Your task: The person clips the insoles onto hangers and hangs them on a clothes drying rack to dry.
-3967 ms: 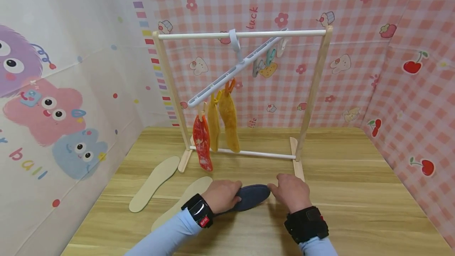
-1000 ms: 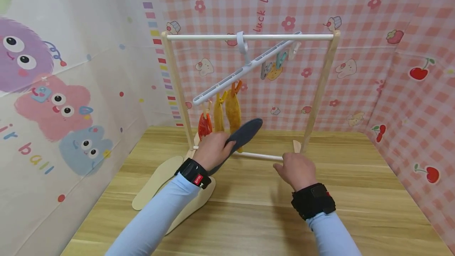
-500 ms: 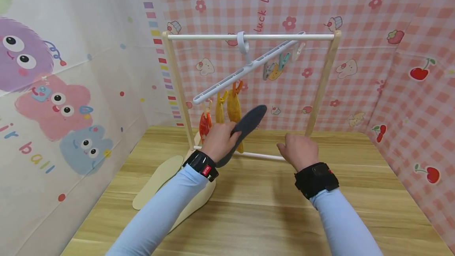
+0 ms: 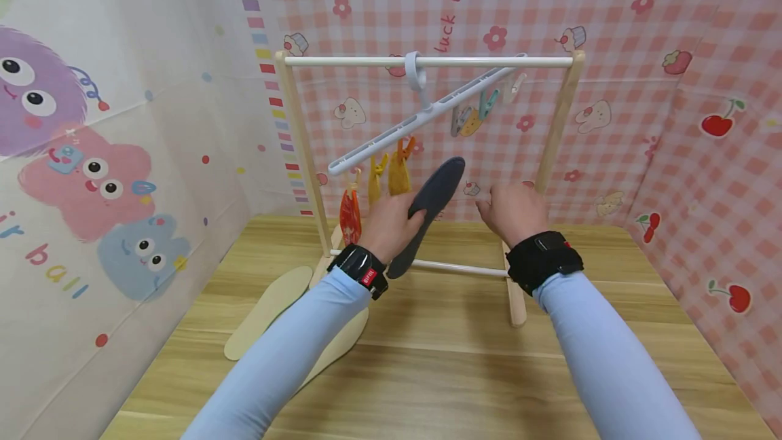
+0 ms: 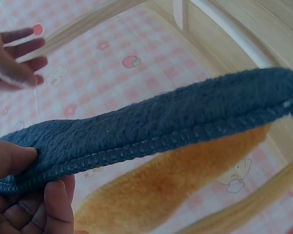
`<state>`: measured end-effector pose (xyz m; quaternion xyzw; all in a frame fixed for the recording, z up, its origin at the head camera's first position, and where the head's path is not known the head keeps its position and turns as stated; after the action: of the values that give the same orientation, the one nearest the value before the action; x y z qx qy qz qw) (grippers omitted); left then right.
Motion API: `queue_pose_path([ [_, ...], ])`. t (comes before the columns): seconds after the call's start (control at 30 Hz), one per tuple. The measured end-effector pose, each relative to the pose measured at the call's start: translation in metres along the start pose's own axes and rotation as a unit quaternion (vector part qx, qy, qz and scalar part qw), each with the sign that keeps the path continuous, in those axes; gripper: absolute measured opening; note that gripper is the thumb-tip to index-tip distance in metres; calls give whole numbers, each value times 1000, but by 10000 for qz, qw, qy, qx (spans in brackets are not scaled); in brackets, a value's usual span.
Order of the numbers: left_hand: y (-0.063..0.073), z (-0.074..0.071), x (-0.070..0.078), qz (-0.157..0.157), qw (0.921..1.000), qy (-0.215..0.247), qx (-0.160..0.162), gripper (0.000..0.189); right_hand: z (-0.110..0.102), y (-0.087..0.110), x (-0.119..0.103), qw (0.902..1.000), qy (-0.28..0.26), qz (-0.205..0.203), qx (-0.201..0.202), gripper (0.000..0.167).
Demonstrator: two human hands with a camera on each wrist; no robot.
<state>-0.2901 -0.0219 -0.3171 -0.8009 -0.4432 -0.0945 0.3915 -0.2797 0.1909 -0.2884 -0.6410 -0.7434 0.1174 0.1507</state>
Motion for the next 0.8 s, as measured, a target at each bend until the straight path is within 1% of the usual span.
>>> queue_pose_path([
  [0.13,-5,4,3,-60,9997,215,35,13,-9,-9,0,10000,-2,24,72,38],
  [0.23,-8,8,4,-216,9993,284,64,11,-14,-15,0,9999,-9,-17,137,37],
  [0.33,-9,11,6,-397,9987,313,100,8,-16,-21,1,9997,-27,28,233,36],
  [0.5,-13,17,7,-618,9976,252,155,14,-22,-32,-1,9995,-28,180,256,37],
  [0.57,-14,20,7,-716,9969,237,210,13,-26,-36,-3,9996,-10,203,203,38],
  [0.7,-18,24,8,-890,9949,223,408,12,-33,-44,-7,9993,-63,269,259,40],
  [0.8,-22,27,9,-1015,9932,122,563,13,-36,-50,-10,9985,-263,369,297,43],
])
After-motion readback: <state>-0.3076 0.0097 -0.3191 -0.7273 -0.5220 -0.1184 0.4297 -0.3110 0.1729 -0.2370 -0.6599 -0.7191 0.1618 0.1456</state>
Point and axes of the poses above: each hand's wrist, its own y-axis away from the middle knuckle, its own z-axis out of the palm, x = y × z, the point moved 1 cm from there along -y, towards the middle knuckle, and after that the axes turned 14 degrees about y, right-handed, at the moved point
